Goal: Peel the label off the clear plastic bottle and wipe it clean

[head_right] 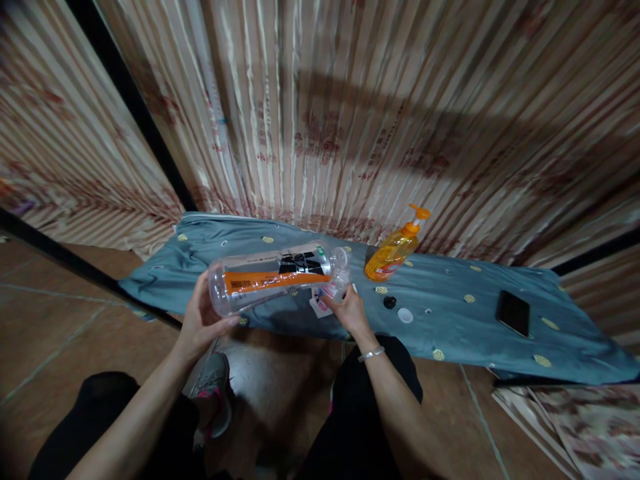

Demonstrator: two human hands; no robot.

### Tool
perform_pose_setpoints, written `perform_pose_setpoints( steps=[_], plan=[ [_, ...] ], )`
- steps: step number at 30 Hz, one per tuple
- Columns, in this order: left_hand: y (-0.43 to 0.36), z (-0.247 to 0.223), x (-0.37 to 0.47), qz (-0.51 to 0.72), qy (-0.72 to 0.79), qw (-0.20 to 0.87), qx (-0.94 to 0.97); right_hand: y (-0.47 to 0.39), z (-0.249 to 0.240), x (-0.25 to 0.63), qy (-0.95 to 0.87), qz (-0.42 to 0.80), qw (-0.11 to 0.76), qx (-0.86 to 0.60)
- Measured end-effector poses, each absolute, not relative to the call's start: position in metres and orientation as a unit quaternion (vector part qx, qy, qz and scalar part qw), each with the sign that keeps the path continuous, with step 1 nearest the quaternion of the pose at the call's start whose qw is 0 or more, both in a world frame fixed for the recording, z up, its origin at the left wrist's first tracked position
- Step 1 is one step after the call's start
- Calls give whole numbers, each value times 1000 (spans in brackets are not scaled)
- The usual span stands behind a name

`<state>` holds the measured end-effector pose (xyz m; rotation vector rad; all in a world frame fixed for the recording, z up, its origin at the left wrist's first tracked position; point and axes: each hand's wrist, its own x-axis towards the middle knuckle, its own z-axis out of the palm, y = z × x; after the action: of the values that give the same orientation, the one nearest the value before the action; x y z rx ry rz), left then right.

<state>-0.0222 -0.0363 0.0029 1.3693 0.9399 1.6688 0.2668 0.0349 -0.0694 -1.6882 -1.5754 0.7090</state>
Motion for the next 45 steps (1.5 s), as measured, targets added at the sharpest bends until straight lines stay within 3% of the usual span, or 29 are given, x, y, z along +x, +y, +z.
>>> perform_pose_setpoints(
  steps=[45],
  plan=[
    [-45,21,-25,651,427,361,513,32,-61,261,-622,246,324,-669]
  ],
)
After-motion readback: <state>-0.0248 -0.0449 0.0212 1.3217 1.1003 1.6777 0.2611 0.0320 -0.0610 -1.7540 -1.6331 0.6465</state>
